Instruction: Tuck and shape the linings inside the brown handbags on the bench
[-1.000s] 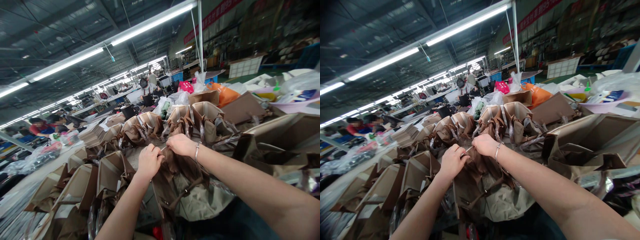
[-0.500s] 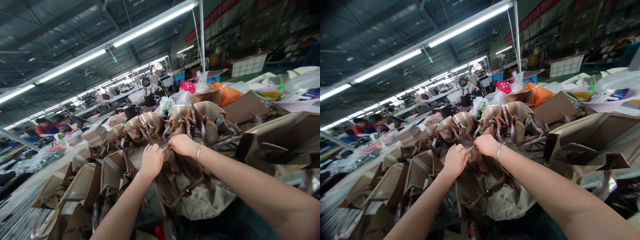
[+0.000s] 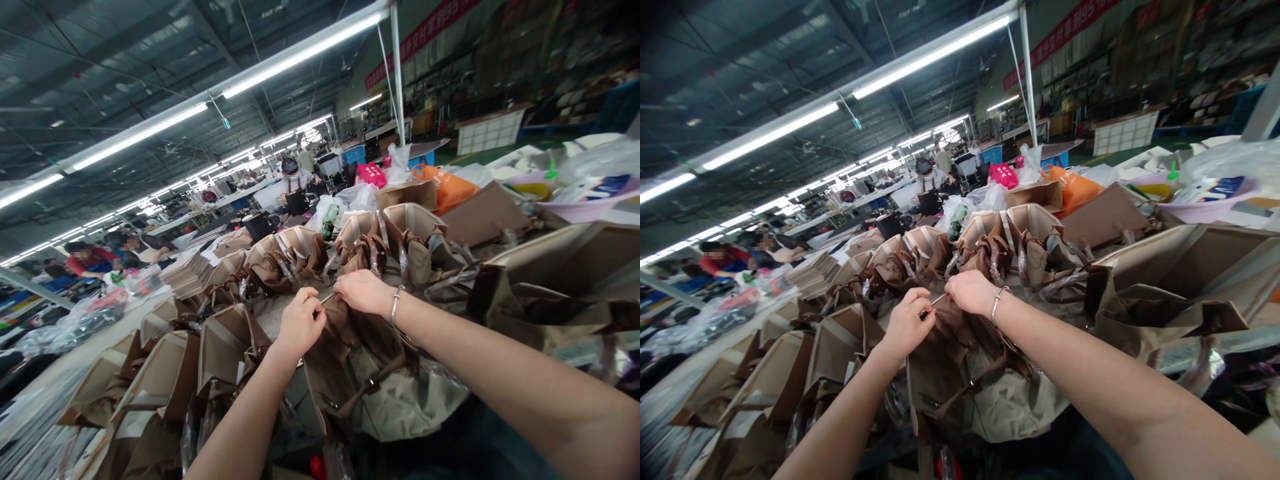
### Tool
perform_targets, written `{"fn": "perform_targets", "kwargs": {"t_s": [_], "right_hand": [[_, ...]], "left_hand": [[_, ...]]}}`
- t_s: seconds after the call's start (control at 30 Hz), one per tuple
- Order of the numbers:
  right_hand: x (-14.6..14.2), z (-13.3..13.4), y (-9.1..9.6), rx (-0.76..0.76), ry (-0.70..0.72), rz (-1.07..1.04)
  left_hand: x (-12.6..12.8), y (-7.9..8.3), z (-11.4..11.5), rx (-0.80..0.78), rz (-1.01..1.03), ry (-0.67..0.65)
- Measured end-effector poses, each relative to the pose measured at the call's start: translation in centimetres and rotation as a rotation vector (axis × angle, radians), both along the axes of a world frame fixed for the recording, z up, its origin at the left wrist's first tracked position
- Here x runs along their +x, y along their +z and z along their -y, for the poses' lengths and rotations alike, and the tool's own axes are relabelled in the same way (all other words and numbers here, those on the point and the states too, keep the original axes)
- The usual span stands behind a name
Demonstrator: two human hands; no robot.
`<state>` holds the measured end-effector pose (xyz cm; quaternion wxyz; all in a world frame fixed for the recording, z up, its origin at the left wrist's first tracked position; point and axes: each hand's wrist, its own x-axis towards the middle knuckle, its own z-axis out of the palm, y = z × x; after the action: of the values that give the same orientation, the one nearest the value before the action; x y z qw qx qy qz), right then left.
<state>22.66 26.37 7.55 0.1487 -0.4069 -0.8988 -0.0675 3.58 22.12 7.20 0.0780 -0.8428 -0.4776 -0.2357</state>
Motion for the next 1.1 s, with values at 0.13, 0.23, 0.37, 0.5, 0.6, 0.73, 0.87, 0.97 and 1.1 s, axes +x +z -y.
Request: {"fn": "perform_targets", "kwargs": {"t_s": [0.13, 0.23, 0.37, 0.5, 0.6, 0.73, 0.87, 0.97, 1.1], "right_hand": [[-0.1, -0.1, -0.1, -0.032, -0.015, 0.015], [0.1, -0.1, 0.0, -0.038, -0.017, 0.023], [0.3, 0.0, 0.3, -0.025, 0.048, 0.005], [0.0, -0.3, 0.7, -0.030, 0.098, 0.011], [-0.6, -0.5, 0.7, -0.039, 0.093, 0.017], [-0.8, -0.6, 0.6, -0.049, 0.088, 0.015], [-0.7, -0.8, 0.6, -0.032, 0.108, 0.018], [-0.6, -1.0, 0.6, -0.033, 0.105, 0.022], [-0.5, -0.9, 0.6, -0.040, 0.097, 0.025]], "left_hand": [[0.2, -0.3, -0.3, -0.107, 0.002, 0.056], [0.4, -0.3, -0.5, -0.129, 0.016, 0.069], [0.5, -0.3, -0.7, -0.127, 0.044, 0.044], [0.6, -0.3, -0.7, -0.131, 0.053, 0.024], [0.6, -0.4, -0.6, -0.176, 0.094, 0.047], [0.0, -0.5, -0.5, -0.319, 0.232, 0.134], [-0.5, -0.3, -0.3, -0.354, 0.099, 0.155], [-0.4, -0.1, -0.3, -0.345, 0.008, 0.168], [-0.1, 0.2, -0.3, -0.360, 0.011, 0.190]]}}
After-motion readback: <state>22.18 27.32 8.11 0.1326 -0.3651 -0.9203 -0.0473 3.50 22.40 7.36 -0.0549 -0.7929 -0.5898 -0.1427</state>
